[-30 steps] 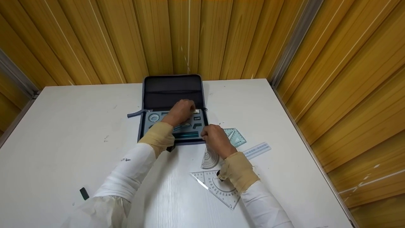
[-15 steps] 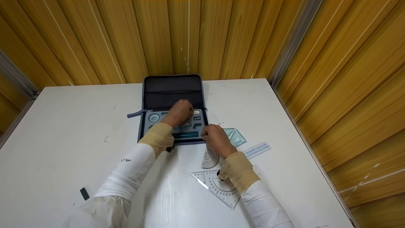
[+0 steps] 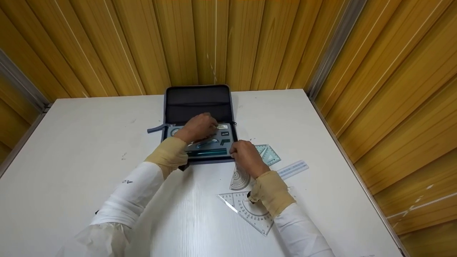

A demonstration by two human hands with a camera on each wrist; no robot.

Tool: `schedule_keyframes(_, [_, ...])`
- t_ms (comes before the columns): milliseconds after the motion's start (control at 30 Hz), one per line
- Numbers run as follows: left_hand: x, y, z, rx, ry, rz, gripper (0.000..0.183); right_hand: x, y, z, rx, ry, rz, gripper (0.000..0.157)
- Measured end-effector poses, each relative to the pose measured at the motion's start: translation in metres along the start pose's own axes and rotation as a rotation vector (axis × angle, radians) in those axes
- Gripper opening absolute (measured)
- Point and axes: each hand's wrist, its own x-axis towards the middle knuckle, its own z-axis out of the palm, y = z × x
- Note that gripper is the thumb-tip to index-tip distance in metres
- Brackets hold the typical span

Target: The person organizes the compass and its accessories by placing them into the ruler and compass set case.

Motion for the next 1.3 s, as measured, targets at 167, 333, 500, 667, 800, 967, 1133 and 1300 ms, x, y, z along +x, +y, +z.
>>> schedule_keyframes(167, [-0.011,-0.011,-0.019,-0.041,-0.003,0.028,0.029,0.003,0.001,0.000,0.005,0.003,-0.016,0.010])
schedule_keyframes(333, [-0.031,-0.023,-0.042,-0.060,0.024,0.059,0.035,0.004,0.001,-0.001,0.003,-0.001,-0.009,0.011])
schedule_keyframes(500, [-0.062,-0.034,-0.058,-0.024,0.100,0.139,0.033,0.005,0.001,-0.001,0.005,-0.012,0.003,0.011])
schedule_keyframes(667, [-0.100,-0.046,-0.070,0.007,0.149,0.216,0.031,0.006,0.002,-0.002,-0.004,-0.007,-0.013,0.010])
schedule_keyframes(800, [-0.134,-0.055,-0.076,0.029,0.152,0.239,0.033,0.006,0.003,-0.002,-0.004,-0.010,-0.009,0.010])
schedule_keyframes(967, [-0.171,-0.066,-0.076,0.063,0.182,0.258,0.037,0.006,0.004,-0.003,-0.001,-0.013,-0.011,0.010])
schedule_keyframes(1133, [-0.207,-0.075,-0.070,0.050,0.131,0.183,0.036,0.006,0.004,-0.004,0.003,-0.025,0.000,0.011])
schedule_keyframes(1300, [-0.246,-0.085,-0.058,0.053,0.132,0.130,0.040,0.007,0.003,-0.003,-0.003,-0.032,0.006,0.012])
